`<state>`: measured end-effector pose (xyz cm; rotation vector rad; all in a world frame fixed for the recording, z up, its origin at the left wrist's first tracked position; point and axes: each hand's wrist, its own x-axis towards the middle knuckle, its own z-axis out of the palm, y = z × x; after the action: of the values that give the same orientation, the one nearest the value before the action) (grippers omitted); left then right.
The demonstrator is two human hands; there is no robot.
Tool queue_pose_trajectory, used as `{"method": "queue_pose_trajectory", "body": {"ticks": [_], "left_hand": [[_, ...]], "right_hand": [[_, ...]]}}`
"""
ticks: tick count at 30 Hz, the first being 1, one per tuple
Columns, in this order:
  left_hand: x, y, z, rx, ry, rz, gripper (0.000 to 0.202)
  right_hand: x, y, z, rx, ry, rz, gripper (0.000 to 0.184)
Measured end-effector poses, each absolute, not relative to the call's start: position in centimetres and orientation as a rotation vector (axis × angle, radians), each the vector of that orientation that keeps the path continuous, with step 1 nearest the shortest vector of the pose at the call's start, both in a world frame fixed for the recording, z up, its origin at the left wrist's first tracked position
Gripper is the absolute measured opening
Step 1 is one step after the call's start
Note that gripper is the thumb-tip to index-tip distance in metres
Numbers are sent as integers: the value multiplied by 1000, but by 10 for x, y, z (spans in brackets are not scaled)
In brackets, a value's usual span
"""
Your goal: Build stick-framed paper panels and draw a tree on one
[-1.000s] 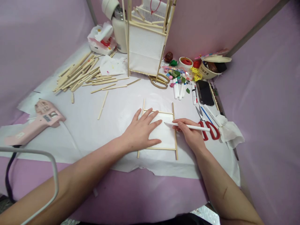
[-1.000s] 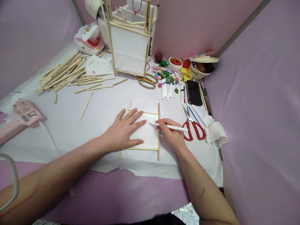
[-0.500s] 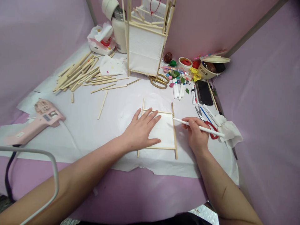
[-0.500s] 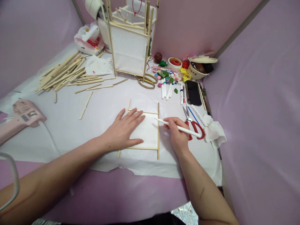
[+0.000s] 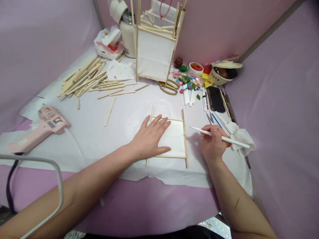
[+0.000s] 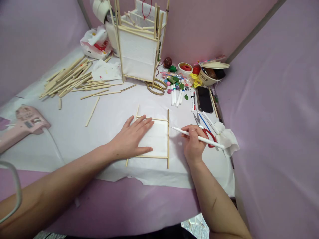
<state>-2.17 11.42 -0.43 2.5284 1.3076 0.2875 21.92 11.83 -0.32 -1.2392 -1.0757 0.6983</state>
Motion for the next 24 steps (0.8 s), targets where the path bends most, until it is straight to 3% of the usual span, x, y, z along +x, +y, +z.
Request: {"method": "queue_pose_trajectory", "body": {"ticks": [24], "left_hand": [[-21,114,-5,2528,1308,296,84]], "right_hand": [[221,119,-5,-1240,-1096,733,22]]}}
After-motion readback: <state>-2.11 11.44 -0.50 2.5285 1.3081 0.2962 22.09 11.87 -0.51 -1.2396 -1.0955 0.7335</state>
